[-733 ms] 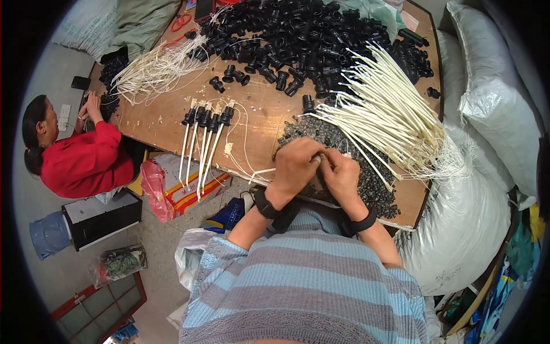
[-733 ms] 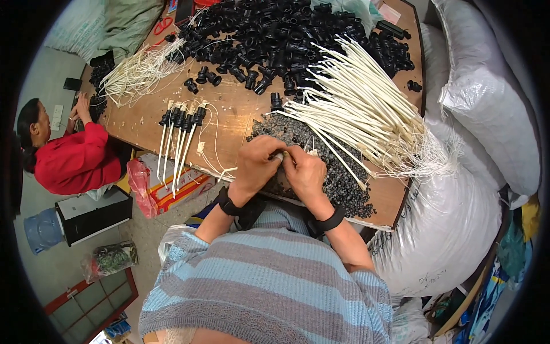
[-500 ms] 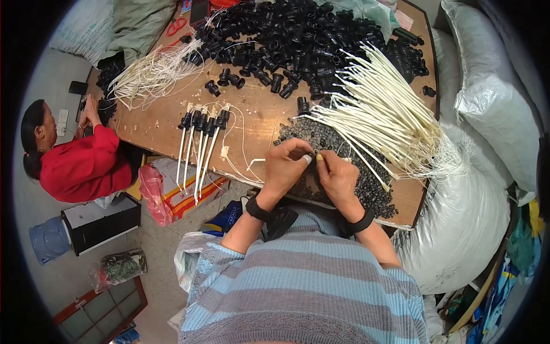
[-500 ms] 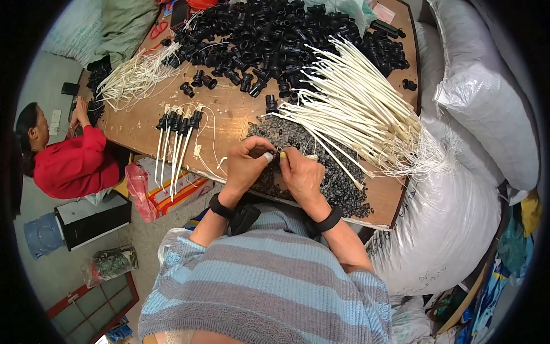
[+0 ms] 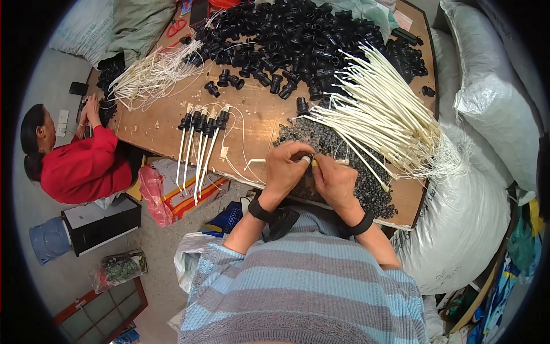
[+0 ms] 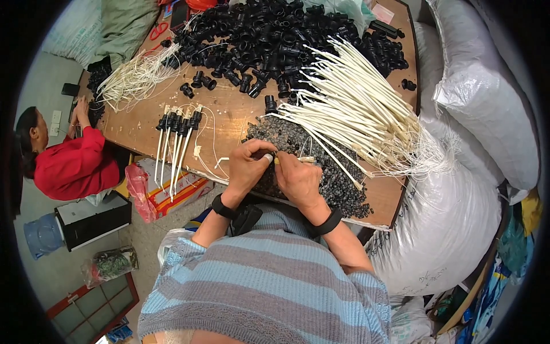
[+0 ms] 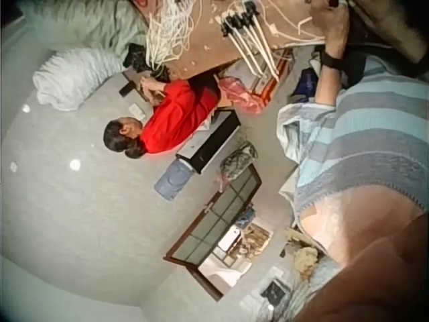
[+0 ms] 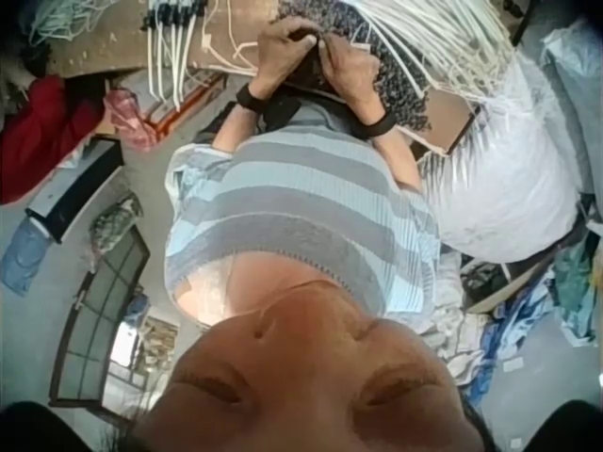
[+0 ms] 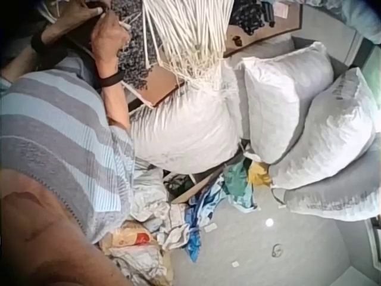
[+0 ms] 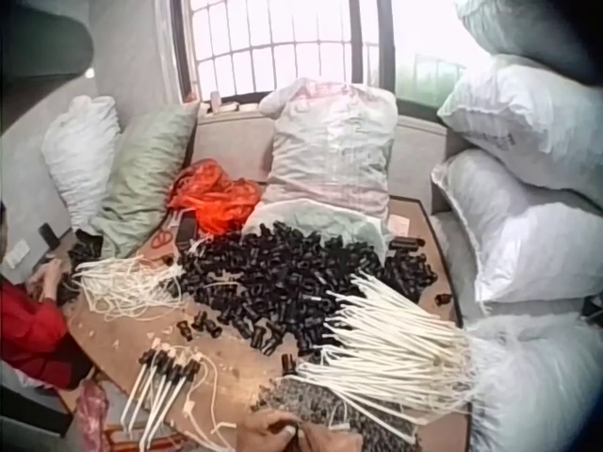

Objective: The person assembles components by hand, picking up a white cord and a black plastic piece, threading the cord through the piece, and sliding a small grey bead onto the cord. The completed assembly is then placed onto a growing pile of finished units on the table as the process repeats.

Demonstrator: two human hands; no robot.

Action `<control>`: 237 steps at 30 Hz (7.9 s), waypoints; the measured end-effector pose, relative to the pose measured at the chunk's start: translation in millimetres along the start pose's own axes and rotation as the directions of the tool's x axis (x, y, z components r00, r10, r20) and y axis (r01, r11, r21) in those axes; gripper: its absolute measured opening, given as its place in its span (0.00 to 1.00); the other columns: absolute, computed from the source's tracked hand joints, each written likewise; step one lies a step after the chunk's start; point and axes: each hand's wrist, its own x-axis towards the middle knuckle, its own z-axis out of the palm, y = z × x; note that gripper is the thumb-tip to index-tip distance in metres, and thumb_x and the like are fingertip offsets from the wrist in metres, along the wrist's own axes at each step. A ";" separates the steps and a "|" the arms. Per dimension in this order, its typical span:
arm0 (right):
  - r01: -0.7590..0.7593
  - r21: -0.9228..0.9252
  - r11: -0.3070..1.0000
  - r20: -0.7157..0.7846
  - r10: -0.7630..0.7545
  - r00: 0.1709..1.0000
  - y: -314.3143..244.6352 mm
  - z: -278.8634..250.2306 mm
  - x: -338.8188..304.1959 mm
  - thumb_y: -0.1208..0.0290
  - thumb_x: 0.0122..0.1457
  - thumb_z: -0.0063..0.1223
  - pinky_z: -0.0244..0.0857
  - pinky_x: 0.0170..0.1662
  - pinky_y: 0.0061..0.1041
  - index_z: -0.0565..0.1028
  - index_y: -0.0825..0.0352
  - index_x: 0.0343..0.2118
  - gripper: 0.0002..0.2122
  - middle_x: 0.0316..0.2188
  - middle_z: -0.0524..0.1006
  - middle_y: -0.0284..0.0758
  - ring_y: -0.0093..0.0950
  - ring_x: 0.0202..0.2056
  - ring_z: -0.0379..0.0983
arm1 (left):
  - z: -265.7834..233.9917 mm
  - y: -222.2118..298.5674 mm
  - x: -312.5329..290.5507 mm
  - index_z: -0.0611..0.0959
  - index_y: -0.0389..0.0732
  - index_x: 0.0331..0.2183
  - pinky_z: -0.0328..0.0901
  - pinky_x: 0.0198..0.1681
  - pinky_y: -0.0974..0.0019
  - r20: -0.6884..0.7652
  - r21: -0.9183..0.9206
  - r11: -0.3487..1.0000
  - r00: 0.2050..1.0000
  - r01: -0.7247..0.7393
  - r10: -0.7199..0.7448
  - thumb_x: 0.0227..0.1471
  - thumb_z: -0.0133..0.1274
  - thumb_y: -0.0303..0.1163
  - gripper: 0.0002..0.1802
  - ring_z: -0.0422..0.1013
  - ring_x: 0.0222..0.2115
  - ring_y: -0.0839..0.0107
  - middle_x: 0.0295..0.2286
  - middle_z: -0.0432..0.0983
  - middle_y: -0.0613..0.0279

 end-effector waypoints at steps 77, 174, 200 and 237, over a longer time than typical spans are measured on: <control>-0.723 0.309 0.618 0.792 0.253 0.555 -26.9 -11.3 -32.8 0.76 0.56 0.57 0.60 0.28 0.17 0.79 0.72 0.32 0.05 0.24 0.74 0.27 0.14 0.26 0.66 | -37.9 -61.6 -91.6 0.77 0.34 0.38 0.49 0.12 0.81 0.788 -0.458 0.260 0.523 0.850 -0.325 0.51 0.48 0.27 0.12 0.60 0.14 0.86 0.22 0.70 0.68; -0.117 0.111 0.987 0.068 0.110 0.992 2.2 -18.5 2.5 0.74 0.48 0.58 0.65 0.22 0.29 0.78 0.64 0.32 0.07 0.17 0.75 0.40 0.35 0.18 0.73 | -31.0 -9.1 -3.4 0.74 0.37 0.43 0.62 0.44 0.55 0.338 0.371 0.876 0.923 -0.310 0.183 0.39 0.43 0.14 0.25 0.66 0.41 0.48 0.34 0.69 0.49; -0.056 0.228 0.972 0.214 0.006 0.977 -0.7 -13.4 -2.0 0.78 0.52 0.52 0.67 0.26 0.36 0.74 0.65 0.44 0.14 0.22 0.75 0.45 0.45 0.23 0.73 | -35.8 1.2 5.2 0.79 0.38 0.26 0.64 0.36 0.64 0.289 0.079 0.899 0.873 -0.431 0.393 0.33 0.57 0.16 0.11 0.71 0.32 0.62 0.27 0.74 0.62; -0.521 0.577 0.629 0.292 0.437 0.851 17.0 12.5 -9.9 0.78 0.55 0.50 0.60 0.23 0.21 0.79 0.68 0.33 0.06 0.15 0.73 0.29 0.14 0.20 0.66 | 3.2 2.4 -9.7 0.84 0.41 0.31 0.67 0.35 0.69 0.179 0.136 0.875 0.880 -0.464 0.439 0.40 0.53 0.14 0.15 0.72 0.34 0.66 0.32 0.76 0.60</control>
